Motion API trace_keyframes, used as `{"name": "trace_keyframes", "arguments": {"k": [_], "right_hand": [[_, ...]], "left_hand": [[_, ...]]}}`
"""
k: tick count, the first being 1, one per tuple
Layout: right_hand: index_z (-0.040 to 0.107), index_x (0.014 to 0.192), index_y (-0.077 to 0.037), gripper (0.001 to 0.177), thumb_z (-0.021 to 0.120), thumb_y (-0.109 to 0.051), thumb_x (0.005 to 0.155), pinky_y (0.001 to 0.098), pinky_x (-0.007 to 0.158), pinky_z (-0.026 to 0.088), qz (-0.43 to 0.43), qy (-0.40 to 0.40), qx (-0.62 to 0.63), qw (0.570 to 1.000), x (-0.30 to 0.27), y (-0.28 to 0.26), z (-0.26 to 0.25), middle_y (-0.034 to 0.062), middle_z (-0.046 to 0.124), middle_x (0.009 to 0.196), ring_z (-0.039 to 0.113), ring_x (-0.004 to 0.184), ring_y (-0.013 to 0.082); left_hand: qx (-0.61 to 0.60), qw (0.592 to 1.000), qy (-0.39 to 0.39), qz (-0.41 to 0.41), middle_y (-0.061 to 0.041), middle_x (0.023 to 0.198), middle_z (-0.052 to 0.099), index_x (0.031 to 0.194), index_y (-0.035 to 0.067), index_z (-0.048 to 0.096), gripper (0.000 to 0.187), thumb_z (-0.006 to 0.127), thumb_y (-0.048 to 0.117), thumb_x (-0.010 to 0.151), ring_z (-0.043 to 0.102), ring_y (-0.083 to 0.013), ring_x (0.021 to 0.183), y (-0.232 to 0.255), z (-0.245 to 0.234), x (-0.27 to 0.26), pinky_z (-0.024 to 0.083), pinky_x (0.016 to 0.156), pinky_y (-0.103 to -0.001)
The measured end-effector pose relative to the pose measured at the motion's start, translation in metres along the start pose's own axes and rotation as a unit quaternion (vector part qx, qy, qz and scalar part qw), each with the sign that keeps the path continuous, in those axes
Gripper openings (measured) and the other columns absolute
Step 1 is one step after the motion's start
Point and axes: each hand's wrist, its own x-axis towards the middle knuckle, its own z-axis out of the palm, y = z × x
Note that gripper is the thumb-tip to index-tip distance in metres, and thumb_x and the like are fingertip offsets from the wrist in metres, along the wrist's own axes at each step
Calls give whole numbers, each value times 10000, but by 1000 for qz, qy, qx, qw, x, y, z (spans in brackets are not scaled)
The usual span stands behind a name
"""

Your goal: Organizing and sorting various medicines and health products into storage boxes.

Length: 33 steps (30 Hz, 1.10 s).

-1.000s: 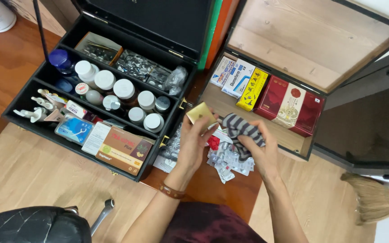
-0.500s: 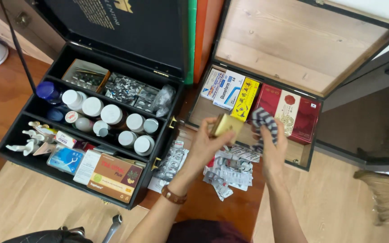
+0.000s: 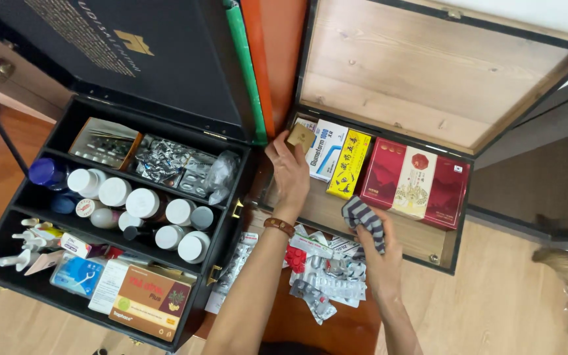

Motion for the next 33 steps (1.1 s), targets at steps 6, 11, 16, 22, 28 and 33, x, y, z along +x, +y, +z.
{"name": "trace_keyframes", "arguments": {"k": [6, 11, 16, 22, 28, 33], "right_hand": [[602, 1298, -41, 332, 634, -72, 969, 263, 806, 535, -4, -18, -25, 1000, 6, 12, 3, 61, 729, 1003, 682, 900, 112], [597, 1292, -43, 332, 636, -94, 966, 262, 822, 538, -10, -2, -32, 999, 4, 2, 1, 50, 723, 1016, 688, 916, 106], [605, 1284, -35, 315, 644, -150, 993, 282, 829, 522, -30, 14, -87, 996, -5, -8, -9, 55, 703, 1010, 652, 924, 111], [623, 1260, 9, 294, 587, -255, 1138, 284, 836, 424, 5, 29, -5, 1000, -39, 5, -22, 50, 605, 1049, 504, 953, 120], [619, 1215, -39, 295, 492, -281, 1103, 262, 1001, 400, -40, -14, -38, 998, -85, 12, 3, -11, 613, 1165, 535, 1101, 120], [660, 1059, -35, 270, 640, -293, 981, 340, 810, 500, -56, -103, -237, 964, -141, -16, 45, 116, 661, 977, 633, 881, 232]], "left_hand": [[110, 991, -60, -46, -252, 1300, 508, 1369, 111, 486, 451, 656, 258, 977, 669, -478, 947, 19, -19, 3, 568, 760, -518], [64, 997, -40, -26, -215, 1184, 598, 1312, 109, 517, 445, 722, 224, 934, 686, -424, 939, 14, -12, 13, 586, 752, -483], [61, 997, -47, -12, -163, 1065, 678, 1280, 123, 512, 450, 753, 235, 917, 691, -367, 943, 15, -17, 14, 574, 765, -467], [39, 996, -73, 34, -149, 1083, 677, 1273, 119, 573, 358, 703, 167, 942, 691, -348, 941, 36, -103, -33, 555, 762, -466], [-19, 984, -174, 40, -117, 1065, 684, 1164, 86, 661, 221, 639, 105, 946, 716, -277, 812, 52, -194, -89, 567, 728, -394], [-4, 976, -218, 17, -114, 1044, 708, 1121, 74, 691, 182, 643, 86, 945, 700, -287, 797, 54, -237, -140, 555, 691, -377]]}}
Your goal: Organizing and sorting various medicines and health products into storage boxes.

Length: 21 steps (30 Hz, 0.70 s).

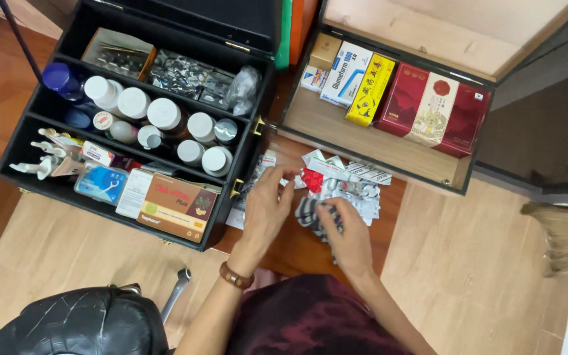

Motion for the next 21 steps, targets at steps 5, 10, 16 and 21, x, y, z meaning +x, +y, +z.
{"name": "trace_keyframes", "arguments": {"k": [5, 10, 16, 21], "right_hand": [[670, 1057, -63, 240, 710, -242, 903, 384, 823, 509, 3, -38, -45, 998, -24, 8, 16, 121, 680, 1004, 659, 933, 297], [656, 1048, -50, 245, 758, -153, 850, 443, 997, 476, -117, 12, -89, 989, -38, 30, 17, 115, 685, 1041, 629, 1056, 348], [697, 1030, -62, 180, 733, -81, 854, 424, 909, 486, -99, 33, -90, 991, -41, 38, -1, 108, 685, 1055, 633, 1039, 328], [706, 1098, -70, 203, 751, -38, 903, 354, 733, 525, -26, 156, -110, 981, -26, 87, -26, 96, 633, 979, 622, 794, 210]], "left_hand": [[3, 999, -29, -27, -113, 1044, 704, 1116, 80, 695, 186, 630, 74, 943, 707, -293, 821, -9, 8, -42, 564, 710, -387], [7, 998, -61, -13, -112, 1044, 695, 1112, 89, 693, 198, 628, 56, 929, 704, -303, 866, -15, 15, -62, 569, 753, -400], [47, 989, -130, 52, -110, 1056, 662, 1126, 109, 681, 270, 729, 94, 860, 652, -339, 997, -21, 28, -77, 526, 837, -439], [86, 983, -143, 73, -109, 1131, 615, 1160, 134, 678, 396, 791, 115, 782, 594, -345, 1058, -34, 41, -83, 489, 892, -451]]}}
